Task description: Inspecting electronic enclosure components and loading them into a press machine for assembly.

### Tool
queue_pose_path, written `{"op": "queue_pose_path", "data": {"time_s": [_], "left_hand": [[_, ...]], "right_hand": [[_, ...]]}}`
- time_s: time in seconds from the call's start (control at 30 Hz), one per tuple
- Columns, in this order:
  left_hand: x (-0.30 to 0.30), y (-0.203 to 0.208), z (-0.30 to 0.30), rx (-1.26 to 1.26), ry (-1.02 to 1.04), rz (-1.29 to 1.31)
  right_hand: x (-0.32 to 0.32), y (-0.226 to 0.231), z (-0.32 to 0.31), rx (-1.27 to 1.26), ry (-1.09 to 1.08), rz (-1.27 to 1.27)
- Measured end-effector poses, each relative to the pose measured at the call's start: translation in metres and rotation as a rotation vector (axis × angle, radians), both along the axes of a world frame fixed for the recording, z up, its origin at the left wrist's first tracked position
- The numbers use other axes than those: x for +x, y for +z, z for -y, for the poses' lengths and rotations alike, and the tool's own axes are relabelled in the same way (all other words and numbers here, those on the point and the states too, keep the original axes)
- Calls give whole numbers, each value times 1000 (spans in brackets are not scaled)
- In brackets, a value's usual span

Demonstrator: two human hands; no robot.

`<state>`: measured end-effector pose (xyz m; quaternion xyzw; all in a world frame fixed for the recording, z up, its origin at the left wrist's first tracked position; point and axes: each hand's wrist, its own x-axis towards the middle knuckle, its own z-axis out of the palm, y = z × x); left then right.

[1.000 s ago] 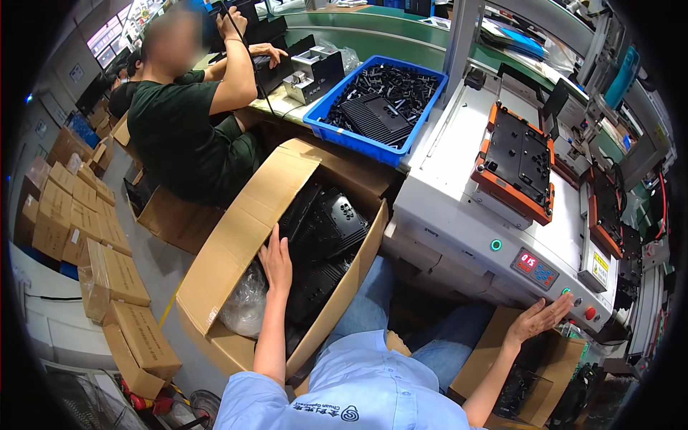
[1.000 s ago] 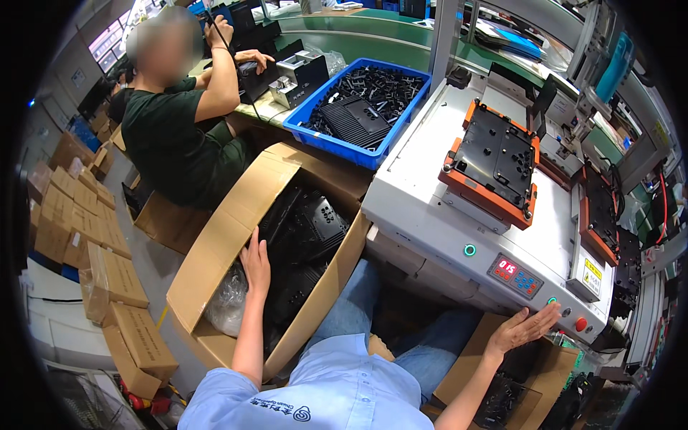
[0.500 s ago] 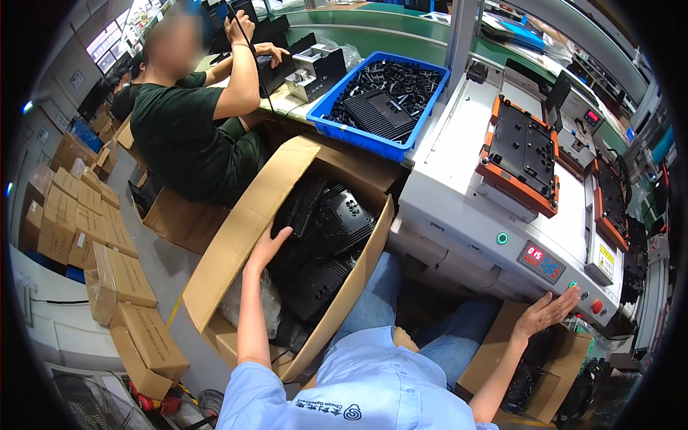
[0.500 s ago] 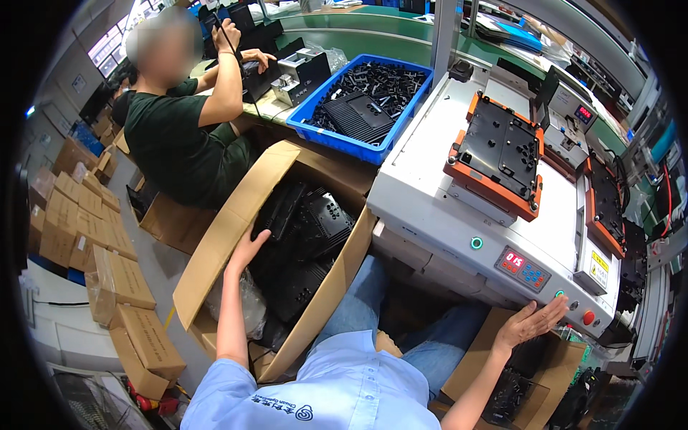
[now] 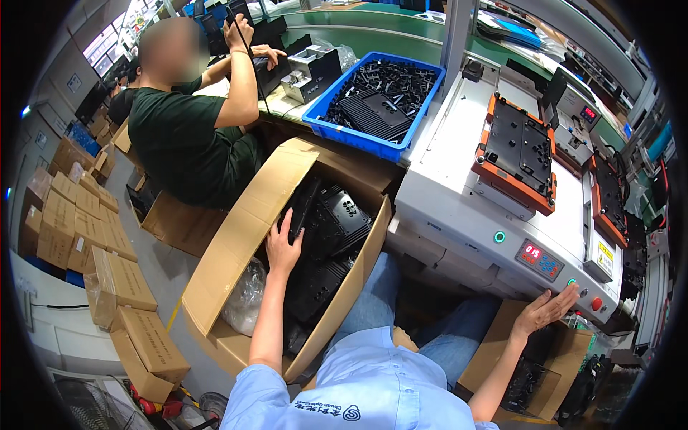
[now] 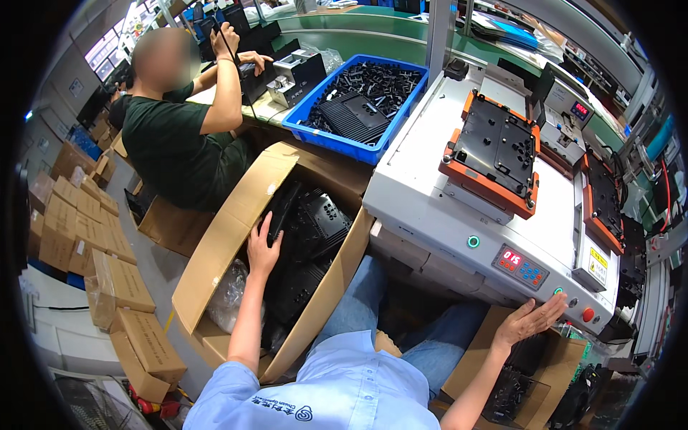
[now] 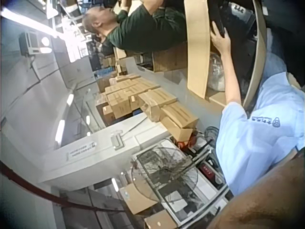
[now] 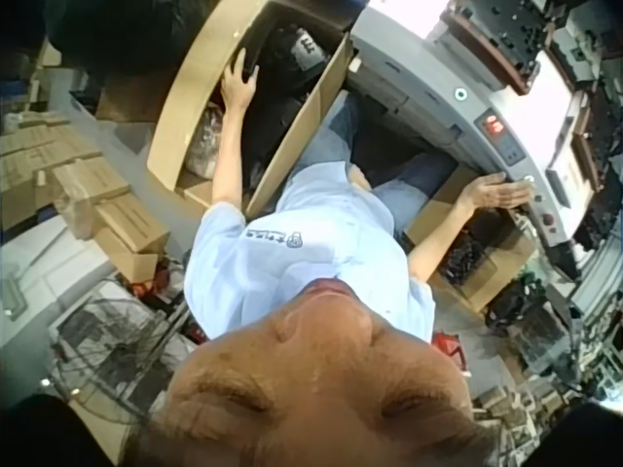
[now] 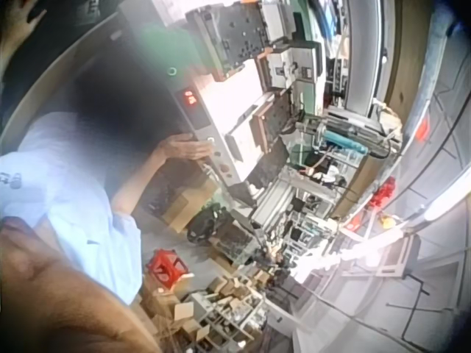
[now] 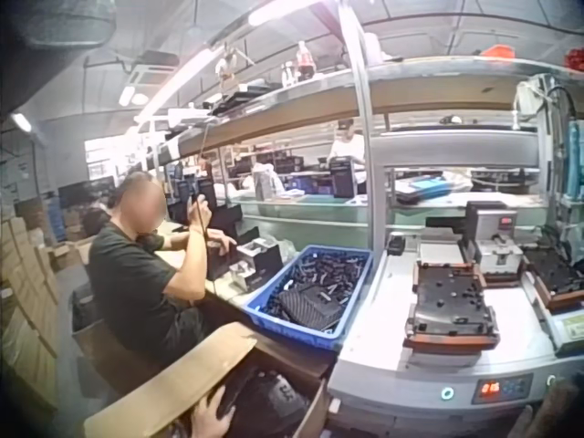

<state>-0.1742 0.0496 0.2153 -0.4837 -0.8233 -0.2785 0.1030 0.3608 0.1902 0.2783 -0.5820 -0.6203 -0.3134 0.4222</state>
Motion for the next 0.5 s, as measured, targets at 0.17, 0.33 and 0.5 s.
{"op": "queue_pose_path", "data": {"time_s": [0.17, 0.33, 0.5], "left_hand": [[-6, -6, -9, 43, 52, -69], [23, -1, -15, 172, -91, -180], [93, 10, -16, 220, -287, -166]], "right_hand": [[1, -2, -1, 10, 2, -11], [3, -4, -2, 8, 16, 5], [4, -2, 0, 8, -2, -1]]}}
